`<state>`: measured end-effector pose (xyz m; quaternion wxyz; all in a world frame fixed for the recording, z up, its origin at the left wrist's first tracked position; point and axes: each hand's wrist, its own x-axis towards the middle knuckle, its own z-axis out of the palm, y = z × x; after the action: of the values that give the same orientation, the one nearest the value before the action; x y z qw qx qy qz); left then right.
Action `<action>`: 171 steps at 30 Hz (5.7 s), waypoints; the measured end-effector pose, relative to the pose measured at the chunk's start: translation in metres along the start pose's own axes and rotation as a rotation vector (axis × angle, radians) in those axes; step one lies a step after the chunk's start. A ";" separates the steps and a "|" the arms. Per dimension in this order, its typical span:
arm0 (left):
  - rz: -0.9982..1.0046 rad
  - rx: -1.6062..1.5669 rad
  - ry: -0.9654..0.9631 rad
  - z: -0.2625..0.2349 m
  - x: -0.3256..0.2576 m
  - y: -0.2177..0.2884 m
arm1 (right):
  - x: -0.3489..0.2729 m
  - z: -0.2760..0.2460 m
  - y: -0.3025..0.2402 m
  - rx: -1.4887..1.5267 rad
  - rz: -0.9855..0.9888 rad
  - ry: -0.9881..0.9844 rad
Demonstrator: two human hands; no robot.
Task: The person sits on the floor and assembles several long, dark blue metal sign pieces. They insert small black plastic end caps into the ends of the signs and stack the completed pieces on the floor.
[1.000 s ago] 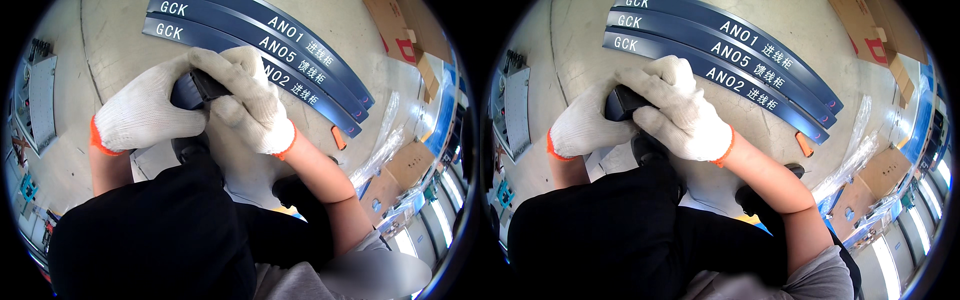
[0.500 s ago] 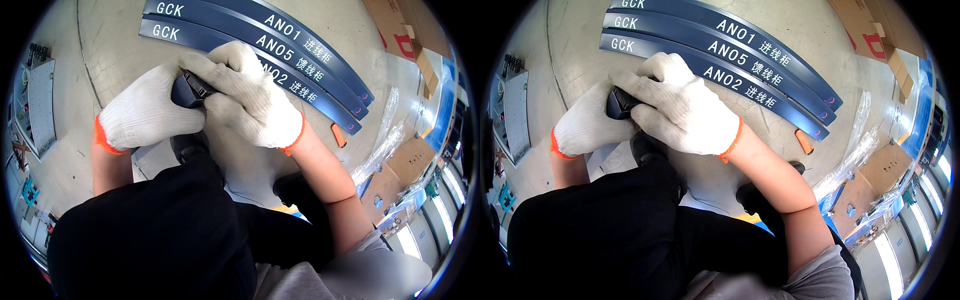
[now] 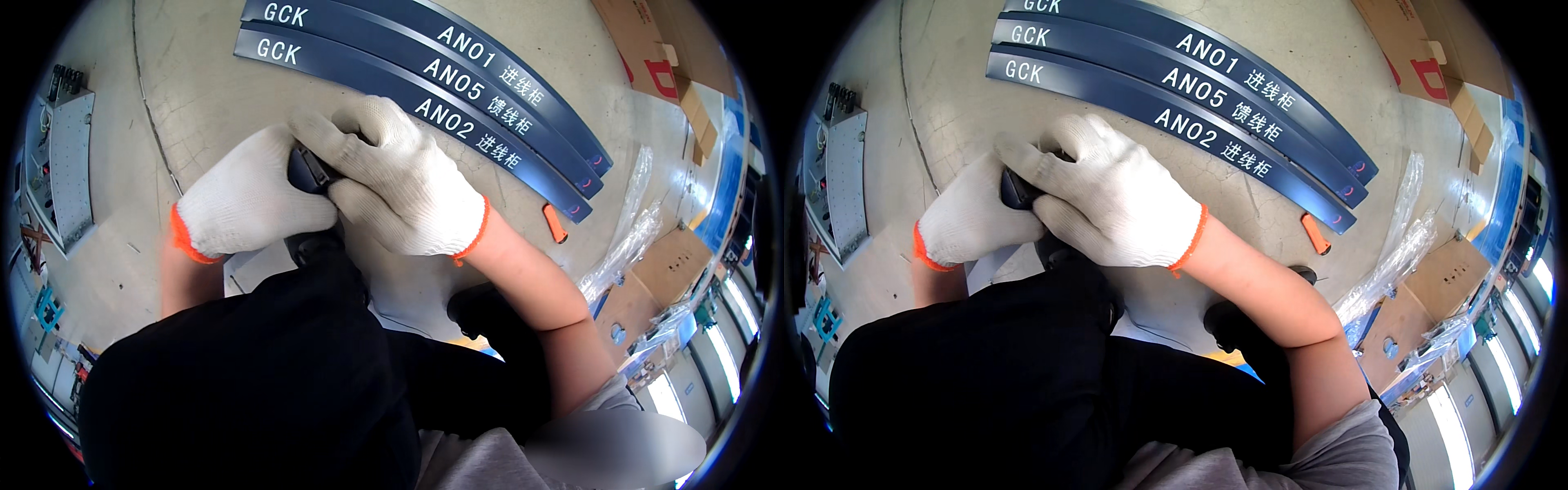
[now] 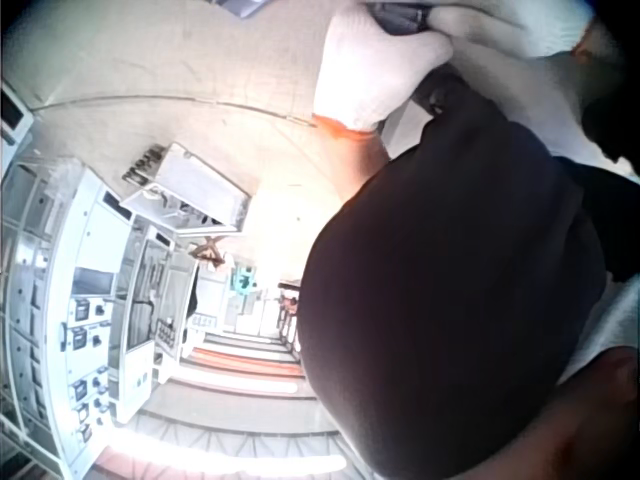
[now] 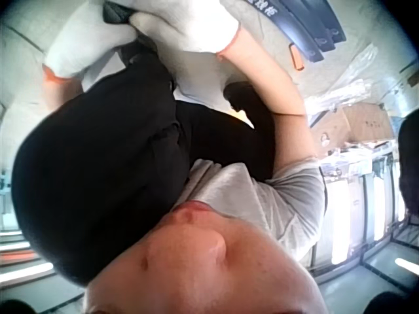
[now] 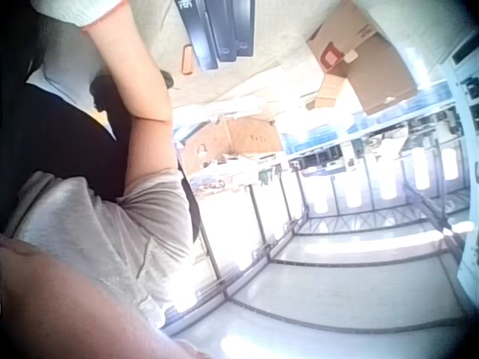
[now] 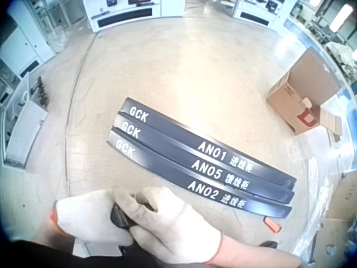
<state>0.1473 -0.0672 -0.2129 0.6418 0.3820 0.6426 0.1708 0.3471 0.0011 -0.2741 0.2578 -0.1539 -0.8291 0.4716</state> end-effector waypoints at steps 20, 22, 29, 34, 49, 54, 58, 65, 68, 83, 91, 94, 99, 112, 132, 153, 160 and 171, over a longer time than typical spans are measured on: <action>0.060 -0.127 0.103 0.031 0.015 -0.017 | -0.001 -0.018 -0.006 0.554 0.636 -0.178; 0.051 -0.239 0.095 0.038 0.018 -0.026 | 0.002 -0.020 -0.005 0.546 0.654 -0.203; -0.163 -0.520 0.034 0.061 0.027 -0.054 | -0.005 -0.016 0.010 0.613 0.725 -0.296; 0.002 -0.574 0.031 0.059 0.033 -0.056 | -0.014 -0.001 0.013 0.308 0.516 -0.211; -0.238 -0.608 -0.421 0.066 0.012 -0.094 | -0.043 0.037 0.037 0.318 0.683 -0.102; -0.192 0.082 -0.144 0.067 0.014 -0.052 | -0.023 0.009 0.048 0.499 0.724 0.053; -0.214 0.311 0.054 0.065 0.011 -0.036 | -0.017 -0.010 0.054 0.578 0.674 0.045; -0.179 0.235 0.184 0.057 0.013 -0.020 | -0.020 -0.021 0.054 0.484 0.673 -0.153; -0.128 0.215 0.230 0.057 0.013 -0.018 | -0.021 -0.016 0.054 0.461 0.741 -0.162; -0.013 0.178 0.370 0.057 0.019 -0.029 | -0.026 -0.009 0.073 0.465 0.600 -0.133; 0.101 -0.102 0.177 0.033 0.016 -0.039 | -0.012 -0.036 0.054 0.494 0.507 -0.307; 0.071 -0.138 0.054 0.024 0.014 -0.039 | -0.005 -0.047 0.044 0.431 0.429 -0.351; 0.034 -0.323 -0.145 0.022 0.009 -0.036 | 0.001 -0.059 0.030 0.356 0.325 -0.392; -0.019 -0.527 -0.308 0.023 0.015 -0.041 | 0.006 -0.061 0.018 0.415 0.156 -0.358; -0.087 -0.707 -0.299 0.030 0.014 -0.041 | 0.007 -0.066 0.006 0.168 0.108 -0.314; -0.001 -0.725 -0.380 0.030 0.016 -0.047 | 0.004 -0.074 0.008 -0.014 0.079 -0.302; -0.023 -0.719 -0.345 0.027 0.013 -0.038 | -0.001 -0.064 0.014 0.106 0.076 -0.210; -0.030 -0.831 -0.481 0.028 0.002 -0.042 | 0.010 -0.086 -0.015 0.203 0.280 -0.479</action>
<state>0.1632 -0.1009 -0.2473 0.8730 0.1126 0.3587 0.3105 0.3875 0.0591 -0.2223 0.0011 -0.1246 -0.7857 0.6059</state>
